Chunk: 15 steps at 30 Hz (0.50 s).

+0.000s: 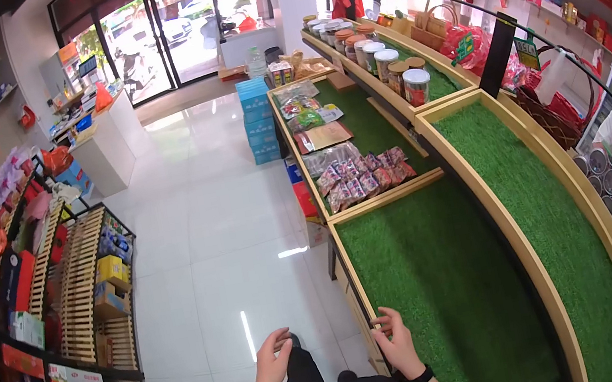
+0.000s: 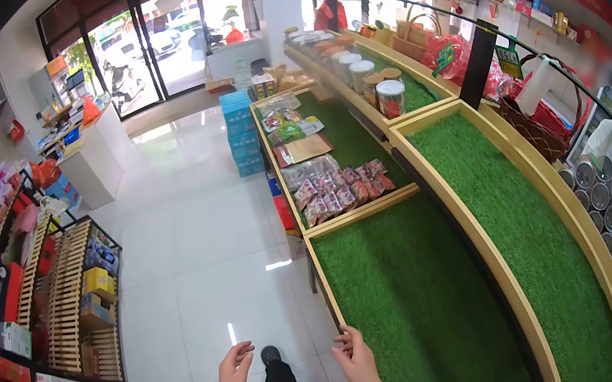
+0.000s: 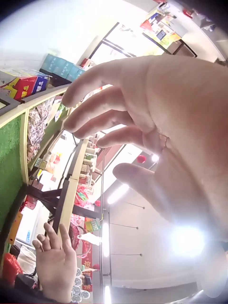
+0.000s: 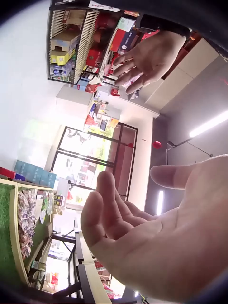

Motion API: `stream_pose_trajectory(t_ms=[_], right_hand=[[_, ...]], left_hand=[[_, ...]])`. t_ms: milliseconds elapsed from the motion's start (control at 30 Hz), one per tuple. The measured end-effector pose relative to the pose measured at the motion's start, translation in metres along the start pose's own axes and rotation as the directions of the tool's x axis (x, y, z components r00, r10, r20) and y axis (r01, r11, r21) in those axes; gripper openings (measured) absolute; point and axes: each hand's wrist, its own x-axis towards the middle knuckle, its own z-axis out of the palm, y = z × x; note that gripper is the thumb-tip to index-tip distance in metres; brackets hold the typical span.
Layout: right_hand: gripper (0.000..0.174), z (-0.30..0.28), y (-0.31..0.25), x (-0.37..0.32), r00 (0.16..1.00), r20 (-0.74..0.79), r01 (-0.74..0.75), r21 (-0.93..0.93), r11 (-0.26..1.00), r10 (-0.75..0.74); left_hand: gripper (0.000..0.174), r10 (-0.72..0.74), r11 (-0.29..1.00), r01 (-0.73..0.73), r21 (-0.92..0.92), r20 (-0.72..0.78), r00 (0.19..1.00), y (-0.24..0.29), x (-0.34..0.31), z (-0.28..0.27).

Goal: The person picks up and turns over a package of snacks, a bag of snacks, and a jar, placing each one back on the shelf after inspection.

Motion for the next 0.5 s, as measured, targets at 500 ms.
stream_pose_trajectory(t_ms=[500], right_hand=[[0.045,0.102,-0.024,0.199,0.975,-0.219,0.045,0.041,0.998,-0.035]], left_hand=[[0.034,0.166,0.985,-0.157,-0.074,0.135,0.977,0.025,0.245,-0.088]])
